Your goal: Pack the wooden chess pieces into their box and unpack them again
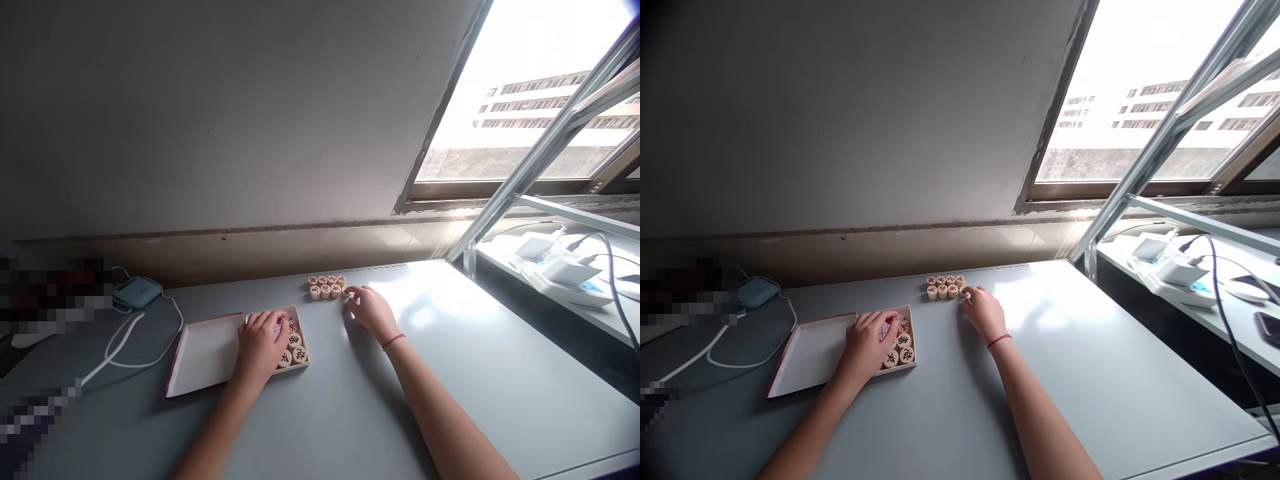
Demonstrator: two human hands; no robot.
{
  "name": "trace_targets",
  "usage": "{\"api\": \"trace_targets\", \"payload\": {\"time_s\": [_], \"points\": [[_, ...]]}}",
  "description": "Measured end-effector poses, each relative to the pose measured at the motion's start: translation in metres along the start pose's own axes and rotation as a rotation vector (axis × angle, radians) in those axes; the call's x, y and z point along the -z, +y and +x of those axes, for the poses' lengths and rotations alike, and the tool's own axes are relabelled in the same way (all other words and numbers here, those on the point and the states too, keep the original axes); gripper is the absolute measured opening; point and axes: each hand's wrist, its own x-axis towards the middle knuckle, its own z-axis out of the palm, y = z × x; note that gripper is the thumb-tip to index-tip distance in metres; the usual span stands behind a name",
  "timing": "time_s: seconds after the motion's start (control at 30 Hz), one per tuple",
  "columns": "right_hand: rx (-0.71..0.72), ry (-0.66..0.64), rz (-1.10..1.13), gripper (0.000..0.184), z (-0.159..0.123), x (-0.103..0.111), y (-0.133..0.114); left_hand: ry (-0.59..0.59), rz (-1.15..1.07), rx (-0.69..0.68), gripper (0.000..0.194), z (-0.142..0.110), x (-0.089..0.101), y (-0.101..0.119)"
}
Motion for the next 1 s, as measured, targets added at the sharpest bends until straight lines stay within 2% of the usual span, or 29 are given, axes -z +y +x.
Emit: {"api": "trace_targets", "payload": {"time_s": [0.13,0.23,0.3,0.43,0.53,0.63,0.77,0.93,1.0], "points": [[-0.002,0.023,0.051,0.025,0.001,0.002,-0.002,-0.021,0.143,-0.033,0.025,-0.002,0.0,0.002],[0.038,0.18,0.182,0.024,-0.001,0.004,-0.011,-0.026,0.198,-0.052,0.027,-0.002,-0.001,0.003],[0.113,0.224,0.299,0.023,-0.007,0.003,-0.024,-0.04,0.223,-0.045,0.028,-0.001,-0.002,0.004],[0.278,0.01,0.413,0.019,-0.026,-0.002,-0.056,-0.104,0.229,-0.018,0.028,-0.001,-0.002,0.008],[0.312,-0.121,0.415,0.018,-0.038,-0.006,-0.073,-0.118,0.211,-0.015,0.027,-0.001,-0.001,0.011],[0.313,-0.173,0.395,0.018,-0.043,-0.007,-0.078,-0.12,0.187,-0.009,0.026,-0.002,-0.001,0.013],[0.332,-0.153,0.404,0.019,-0.042,-0.008,-0.076,-0.116,0.105,0.046,0.02,-0.001,-0.002,0.014],[0.526,-0.063,0.502,0.027,-0.043,-0.011,-0.075,0.016,-0.049,0.126,0.013,0.002,0.005,0.019],[0.581,-0.05,0.521,0.027,-0.046,-0.011,-0.077,0.027,-0.175,0.139,0.015,0.003,0.009,0.02]]}}
